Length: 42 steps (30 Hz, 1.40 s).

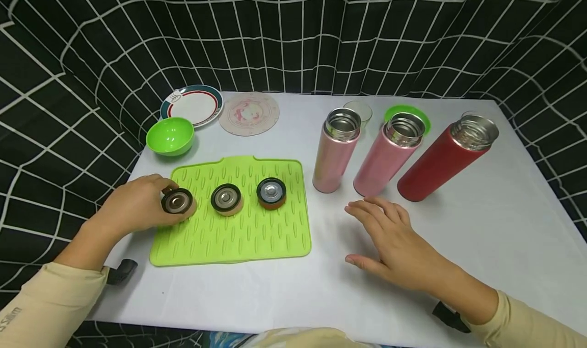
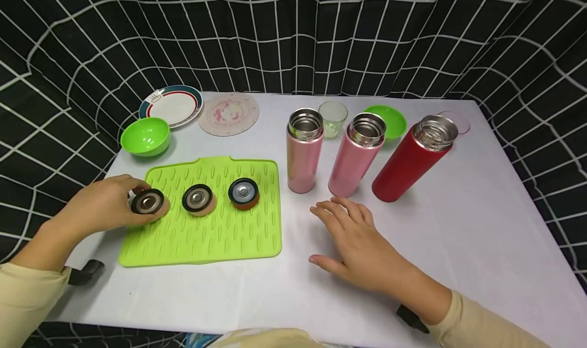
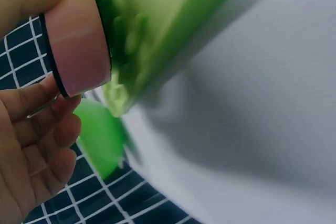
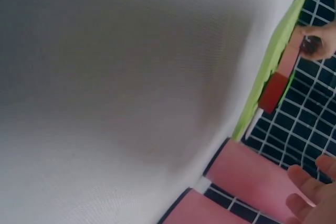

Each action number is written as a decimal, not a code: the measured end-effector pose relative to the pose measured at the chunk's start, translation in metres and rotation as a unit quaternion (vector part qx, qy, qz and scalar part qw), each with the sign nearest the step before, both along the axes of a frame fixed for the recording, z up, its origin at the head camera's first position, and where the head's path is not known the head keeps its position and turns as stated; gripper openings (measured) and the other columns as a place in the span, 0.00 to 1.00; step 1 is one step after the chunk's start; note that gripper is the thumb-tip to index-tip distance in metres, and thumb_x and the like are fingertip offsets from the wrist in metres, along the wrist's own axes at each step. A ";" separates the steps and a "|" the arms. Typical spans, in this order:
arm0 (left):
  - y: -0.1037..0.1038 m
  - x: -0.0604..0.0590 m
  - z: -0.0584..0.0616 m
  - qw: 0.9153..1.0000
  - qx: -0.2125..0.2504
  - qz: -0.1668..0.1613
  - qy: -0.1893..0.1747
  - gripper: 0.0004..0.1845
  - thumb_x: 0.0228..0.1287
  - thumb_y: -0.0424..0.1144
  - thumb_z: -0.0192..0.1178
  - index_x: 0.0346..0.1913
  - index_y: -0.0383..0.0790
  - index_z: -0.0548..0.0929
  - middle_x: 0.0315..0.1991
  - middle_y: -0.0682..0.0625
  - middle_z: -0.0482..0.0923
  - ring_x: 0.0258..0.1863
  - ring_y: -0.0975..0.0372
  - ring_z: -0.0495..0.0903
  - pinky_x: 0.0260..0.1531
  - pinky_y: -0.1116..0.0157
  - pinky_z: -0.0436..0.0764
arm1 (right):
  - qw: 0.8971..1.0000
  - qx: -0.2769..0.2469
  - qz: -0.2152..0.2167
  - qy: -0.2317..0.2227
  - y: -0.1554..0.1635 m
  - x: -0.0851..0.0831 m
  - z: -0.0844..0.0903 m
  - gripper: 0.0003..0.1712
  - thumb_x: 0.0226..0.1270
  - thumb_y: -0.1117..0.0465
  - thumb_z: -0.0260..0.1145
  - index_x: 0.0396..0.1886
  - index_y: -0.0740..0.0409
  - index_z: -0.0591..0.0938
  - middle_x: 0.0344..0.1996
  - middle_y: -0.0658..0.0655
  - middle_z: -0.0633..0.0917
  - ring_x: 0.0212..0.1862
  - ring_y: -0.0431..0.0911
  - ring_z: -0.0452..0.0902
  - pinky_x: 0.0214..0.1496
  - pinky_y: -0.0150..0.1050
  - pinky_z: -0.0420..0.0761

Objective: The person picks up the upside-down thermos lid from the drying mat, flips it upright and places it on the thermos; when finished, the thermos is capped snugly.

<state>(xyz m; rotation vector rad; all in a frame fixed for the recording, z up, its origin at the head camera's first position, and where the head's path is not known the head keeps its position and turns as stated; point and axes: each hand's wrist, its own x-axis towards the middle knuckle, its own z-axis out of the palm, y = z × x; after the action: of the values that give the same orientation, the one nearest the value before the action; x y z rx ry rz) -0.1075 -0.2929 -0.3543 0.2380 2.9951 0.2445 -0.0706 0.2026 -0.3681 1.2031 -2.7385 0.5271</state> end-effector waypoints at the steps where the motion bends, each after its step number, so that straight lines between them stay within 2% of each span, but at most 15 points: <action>1: 0.003 0.000 0.003 1.000 0.003 -0.002 0.002 0.40 0.42 0.69 0.71 0.47 0.37 0.84 0.40 0.47 0.79 0.37 0.53 0.77 0.35 0.50 0.77 | 1.000 -0.005 0.002 -0.007 -0.001 0.000 0.001 0.45 0.63 0.36 0.64 0.72 0.53 0.62 0.68 0.50 0.65 0.71 0.52 0.52 0.66 0.56 0.53; 4: 0.023 0.003 0.018 0.999 0.022 -0.033 0.027 0.37 0.40 0.65 0.74 0.47 0.39 0.83 0.41 0.48 0.78 0.37 0.55 0.77 0.35 0.51 0.78 | 0.998 -0.036 0.005 -0.046 -0.006 -0.002 0.006 0.41 0.63 0.39 0.66 0.70 0.49 0.64 0.66 0.46 0.67 0.69 0.49 0.54 0.67 0.54 0.54; 9: 0.089 0.013 0.055 0.976 0.037 -0.183 0.115 0.34 0.35 0.54 0.78 0.47 0.39 0.82 0.41 0.51 0.76 0.39 0.58 0.77 0.40 0.55 0.79 | 0.972 -0.129 -0.030 -0.197 -0.032 -0.005 0.018 0.31 0.64 0.44 0.69 0.64 0.43 0.71 0.57 0.40 0.75 0.61 0.40 0.65 0.59 0.48 0.69; 11: 0.116 0.016 0.069 0.960 0.029 -0.244 0.134 0.34 0.35 0.53 0.78 0.48 0.38 0.82 0.40 0.51 0.75 0.40 0.58 0.76 0.42 0.57 0.79 | 0.943 -0.173 -0.044 -0.280 -0.046 -0.007 0.023 0.28 0.65 0.46 0.69 0.63 0.46 0.73 0.53 0.42 0.79 0.55 0.40 0.71 0.55 0.47 0.74; 15: 0.162 0.020 0.081 0.929 0.019 -0.339 0.146 0.34 0.37 0.51 0.77 0.49 0.39 0.80 0.41 0.52 0.73 0.41 0.59 0.74 0.42 0.60 0.77 | 0.857 -0.258 -0.041 -0.444 -0.072 -0.012 0.032 0.25 0.69 0.50 0.65 0.60 0.58 0.75 0.47 0.54 0.83 0.49 0.49 0.78 0.52 0.46 0.77; 18: 0.185 0.021 0.081 0.910 0.029 -0.385 0.153 0.32 0.39 0.52 0.76 0.48 0.40 0.80 0.38 0.53 0.72 0.38 0.60 0.72 0.38 0.62 0.77 | 0.817 -0.279 -0.049 -0.502 -0.081 -0.014 0.036 0.21 0.68 0.51 0.65 0.53 0.61 0.78 0.41 0.58 0.84 0.43 0.54 0.79 0.48 0.43 0.78; 25: 0.203 0.026 0.079 0.899 0.045 -0.392 0.189 0.32 0.40 0.53 0.75 0.49 0.41 0.79 0.39 0.52 0.72 0.39 0.59 0.73 0.35 0.63 0.75 | 0.815 -0.275 -0.097 -0.501 -0.079 -0.013 0.040 0.19 0.65 0.50 0.68 0.44 0.60 0.80 0.33 0.57 0.86 0.35 0.52 0.79 0.44 0.44 0.76; 27: 0.203 0.027 0.077 0.906 0.064 -0.370 0.194 0.37 0.40 0.57 0.75 0.53 0.41 0.77 0.44 0.51 0.73 0.44 0.58 0.73 0.39 0.62 0.76 | 0.824 -0.294 -0.097 -0.475 -0.076 -0.012 0.042 0.17 0.64 0.51 0.69 0.45 0.59 0.80 0.33 0.56 0.86 0.36 0.52 0.81 0.44 0.43 0.79; 29: 0.201 0.029 0.076 0.921 0.102 -0.329 0.183 0.44 0.40 0.63 0.74 0.58 0.41 0.74 0.50 0.51 0.73 0.49 0.59 0.72 0.44 0.61 0.77 | 0.860 -0.318 -0.074 -0.392 -0.072 -0.011 0.043 0.16 0.62 0.54 0.73 0.45 0.56 0.81 0.34 0.52 0.86 0.36 0.48 0.81 0.43 0.40 0.80; 32: 0.196 0.031 0.074 0.942 0.190 -0.242 0.134 0.53 0.35 0.73 0.71 0.64 0.45 0.71 0.57 0.56 0.71 0.53 0.65 0.70 0.48 0.62 0.76 | 0.933 -0.330 0.020 -0.142 -0.068 -0.012 0.045 0.14 0.59 0.59 0.73 0.43 0.57 0.82 0.36 0.51 0.85 0.38 0.46 0.82 0.43 0.36 0.81; 33: 0.194 0.032 0.073 0.943 0.229 -0.216 0.110 0.54 0.34 0.74 0.72 0.64 0.46 0.71 0.57 0.58 0.71 0.52 0.67 0.70 0.49 0.64 0.77 | 0.943 -0.328 0.052 -0.034 -0.068 -0.013 0.046 0.13 0.59 0.60 0.72 0.42 0.58 0.82 0.37 0.52 0.85 0.38 0.47 0.81 0.44 0.36 0.80; 34: 0.193 0.032 0.071 0.941 0.262 -0.195 0.089 0.53 0.33 0.73 0.72 0.64 0.47 0.71 0.55 0.61 0.71 0.51 0.69 0.71 0.48 0.65 0.77 | 0.940 -0.323 0.082 0.068 -0.069 -0.015 0.048 0.12 0.60 0.60 0.71 0.41 0.60 0.83 0.37 0.53 0.85 0.39 0.48 0.81 0.45 0.36 0.80; 37: 0.193 0.033 0.065 0.920 0.349 -0.174 0.037 0.46 0.35 0.68 0.76 0.60 0.51 0.76 0.50 0.65 0.74 0.46 0.70 0.74 0.45 0.66 0.79 | 0.899 -0.309 0.159 0.266 -0.073 -0.019 0.053 0.10 0.65 0.61 0.67 0.37 0.66 0.83 0.37 0.60 0.85 0.39 0.54 0.81 0.46 0.42 0.80; 39: 0.194 0.033 0.061 0.899 0.396 -0.185 0.022 0.40 0.37 0.60 0.79 0.56 0.51 0.79 0.47 0.65 0.77 0.43 0.68 0.76 0.43 0.65 0.80 | 0.877 -0.307 0.181 0.321 -0.076 -0.020 0.056 0.09 0.66 0.62 0.66 0.36 0.67 0.84 0.36 0.61 0.86 0.37 0.55 0.82 0.43 0.43 0.81; 42: 0.194 0.029 0.057 0.880 0.431 -0.199 0.034 0.34 0.38 0.53 0.81 0.52 0.51 0.82 0.44 0.64 0.80 0.38 0.66 0.77 0.37 0.63 0.80 | 0.870 -0.319 0.175 0.333 -0.080 -0.020 0.054 0.10 0.66 0.62 0.67 0.37 0.67 0.83 0.37 0.63 0.85 0.38 0.57 0.81 0.45 0.45 0.80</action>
<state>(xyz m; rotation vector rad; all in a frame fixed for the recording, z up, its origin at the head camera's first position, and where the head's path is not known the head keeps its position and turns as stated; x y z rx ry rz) -0.0789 -0.0986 -0.2974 0.9285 2.5821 1.5131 -0.0908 0.1226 -0.3140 1.3463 -1.5923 0.7831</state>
